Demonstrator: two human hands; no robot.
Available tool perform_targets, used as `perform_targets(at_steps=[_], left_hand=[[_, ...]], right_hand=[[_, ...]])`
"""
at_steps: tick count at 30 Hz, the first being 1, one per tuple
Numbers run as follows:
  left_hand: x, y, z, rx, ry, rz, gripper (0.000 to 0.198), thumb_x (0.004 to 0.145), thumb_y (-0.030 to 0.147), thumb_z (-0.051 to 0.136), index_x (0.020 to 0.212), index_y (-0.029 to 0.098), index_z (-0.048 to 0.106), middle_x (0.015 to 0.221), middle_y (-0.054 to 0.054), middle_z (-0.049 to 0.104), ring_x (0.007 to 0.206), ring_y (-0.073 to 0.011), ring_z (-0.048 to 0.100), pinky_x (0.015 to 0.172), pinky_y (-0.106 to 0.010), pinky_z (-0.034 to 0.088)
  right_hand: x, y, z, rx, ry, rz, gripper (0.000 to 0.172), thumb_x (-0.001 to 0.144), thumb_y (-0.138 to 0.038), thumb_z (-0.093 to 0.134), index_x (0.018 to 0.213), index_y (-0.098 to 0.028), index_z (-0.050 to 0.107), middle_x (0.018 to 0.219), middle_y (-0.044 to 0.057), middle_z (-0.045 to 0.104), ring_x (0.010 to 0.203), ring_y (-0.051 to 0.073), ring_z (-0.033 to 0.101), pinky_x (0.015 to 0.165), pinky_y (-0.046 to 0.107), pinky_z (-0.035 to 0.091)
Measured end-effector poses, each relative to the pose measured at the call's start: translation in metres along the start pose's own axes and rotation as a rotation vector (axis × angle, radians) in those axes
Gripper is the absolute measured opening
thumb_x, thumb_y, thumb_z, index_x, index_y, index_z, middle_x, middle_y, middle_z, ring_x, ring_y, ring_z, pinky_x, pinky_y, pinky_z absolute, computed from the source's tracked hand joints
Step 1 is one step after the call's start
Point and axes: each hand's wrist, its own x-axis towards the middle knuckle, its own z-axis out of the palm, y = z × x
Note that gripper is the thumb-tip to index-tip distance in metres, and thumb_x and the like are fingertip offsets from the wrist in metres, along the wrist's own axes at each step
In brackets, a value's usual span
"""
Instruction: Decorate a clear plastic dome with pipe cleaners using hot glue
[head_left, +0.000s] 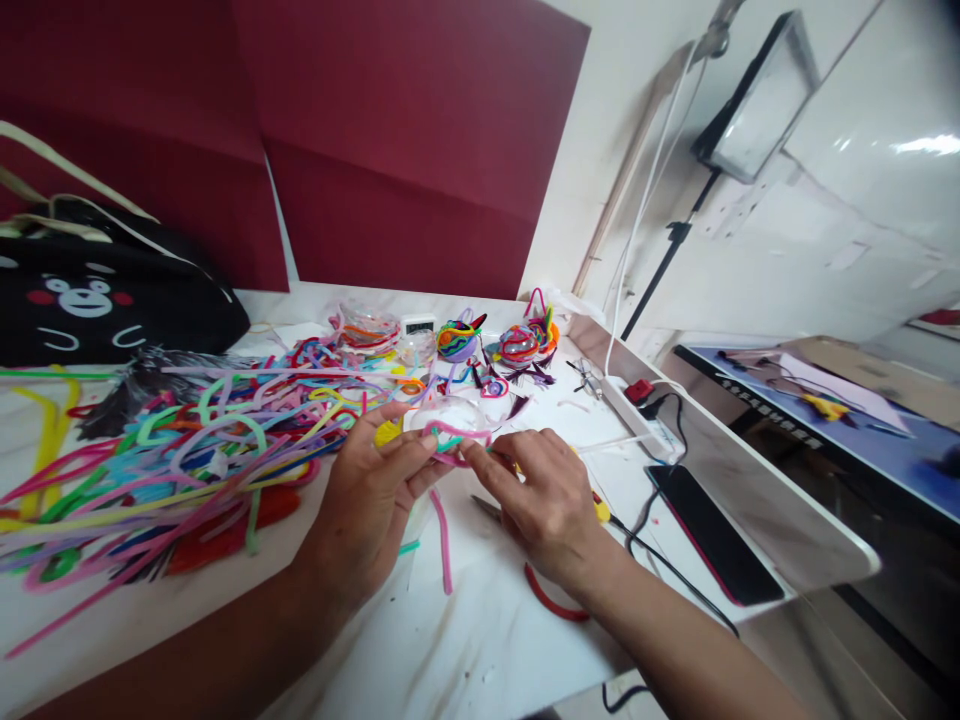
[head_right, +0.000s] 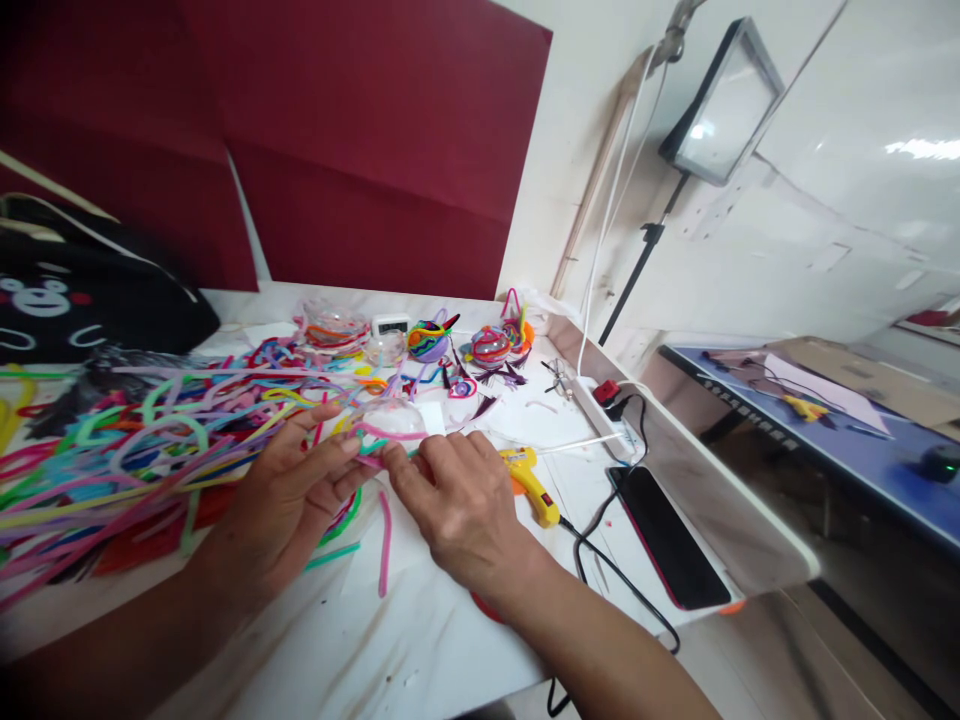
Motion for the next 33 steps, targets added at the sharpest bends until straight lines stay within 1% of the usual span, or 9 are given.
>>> perform_targets(at_steps=[5, 9, 12, 16, 19, 23, 27, 33], left_hand=[[0.001, -0.001, 0.001, 0.006, 0.032, -0.007, 0.047, 0.066, 0.01, 0.08, 0.103, 0.025, 0.056, 0.074, 0.004, 0.071, 0.07, -0.0133, 0.069, 0.071, -0.026, 0.058], [0.001, 0.0, 0.001, 0.006, 0.014, -0.018, 0.048, 0.066, 0.009, 0.08, 0.104, 0.024, 0.054, 0.075, 0.003, 0.071, 0.072, -0.0142, 0.07, 0.073, -0.026, 0.058], [0.001, 0.0, 0.001, 0.005, 0.038, -0.032, 0.048, 0.065, 0.008, 0.079, 0.103, 0.024, 0.055, 0.072, 0.003, 0.07, 0.069, -0.0144, 0.069, 0.072, -0.027, 0.058], [0.0, 0.001, 0.003, 0.006, 0.054, -0.041, 0.045, 0.065, 0.006, 0.077, 0.101, 0.024, 0.056, 0.073, 0.003, 0.07, 0.067, -0.0134, 0.067, 0.071, -0.027, 0.058], [-0.001, 0.002, 0.003, 0.011, 0.053, -0.048, 0.044, 0.067, 0.005, 0.075, 0.102, 0.025, 0.056, 0.073, 0.003, 0.07, 0.068, -0.0135, 0.067, 0.073, -0.029, 0.058], [-0.002, 0.002, 0.002, 0.022, 0.055, -0.055, 0.043, 0.07, 0.007, 0.073, 0.104, 0.025, 0.053, 0.075, 0.002, 0.07, 0.076, -0.0158, 0.07, 0.078, -0.032, 0.059], [-0.003, 0.003, 0.002, 0.023, 0.045, -0.044, 0.046, 0.072, 0.006, 0.071, 0.109, 0.023, 0.05, 0.076, 0.0, 0.071, 0.078, -0.0172, 0.071, 0.08, -0.035, 0.059], [-0.005, 0.005, 0.002, 0.015, 0.003, -0.019, 0.044, 0.074, 0.006, 0.071, 0.11, 0.021, 0.049, 0.082, -0.004, 0.075, 0.078, -0.0152, 0.073, 0.076, -0.028, 0.059]], right_hand=[[0.001, 0.001, 0.0, -0.016, 0.006, -0.043, 0.025, 0.1, -0.013, 0.045, 0.117, -0.014, 0.062, 0.08, 0.007, 0.063, 0.071, 0.018, 0.051, 0.063, 0.033, 0.038], [0.001, 0.003, 0.002, -0.03, 0.023, -0.074, 0.024, 0.101, -0.015, 0.043, 0.115, -0.014, 0.062, 0.08, 0.006, 0.063, 0.069, 0.018, 0.05, 0.063, 0.034, 0.037], [0.002, 0.007, 0.003, -0.034, 0.026, -0.107, 0.022, 0.101, -0.016, 0.044, 0.112, -0.015, 0.063, 0.079, 0.005, 0.063, 0.068, 0.017, 0.05, 0.063, 0.033, 0.036], [0.002, 0.013, 0.003, -0.006, 0.032, -0.15, 0.023, 0.1, -0.015, 0.045, 0.116, -0.014, 0.061, 0.079, 0.004, 0.063, 0.066, 0.016, 0.049, 0.063, 0.033, 0.035], [0.002, 0.016, 0.003, 0.002, 0.031, -0.172, 0.024, 0.1, -0.013, 0.044, 0.117, -0.013, 0.061, 0.079, 0.004, 0.063, 0.067, 0.016, 0.049, 0.063, 0.033, 0.034], [0.005, 0.016, 0.001, 0.016, 0.043, -0.197, 0.023, 0.099, -0.01, 0.044, 0.114, -0.011, 0.062, 0.077, 0.005, 0.063, 0.066, 0.016, 0.049, 0.063, 0.033, 0.033], [0.007, 0.015, -0.001, 0.006, 0.046, -0.217, 0.023, 0.098, -0.008, 0.045, 0.113, -0.011, 0.063, 0.076, 0.005, 0.062, 0.066, 0.016, 0.049, 0.062, 0.033, 0.033], [0.011, 0.013, -0.006, -0.016, 0.062, -0.262, 0.023, 0.098, -0.007, 0.044, 0.111, -0.01, 0.064, 0.073, 0.005, 0.061, 0.066, 0.016, 0.049, 0.061, 0.032, 0.033]])
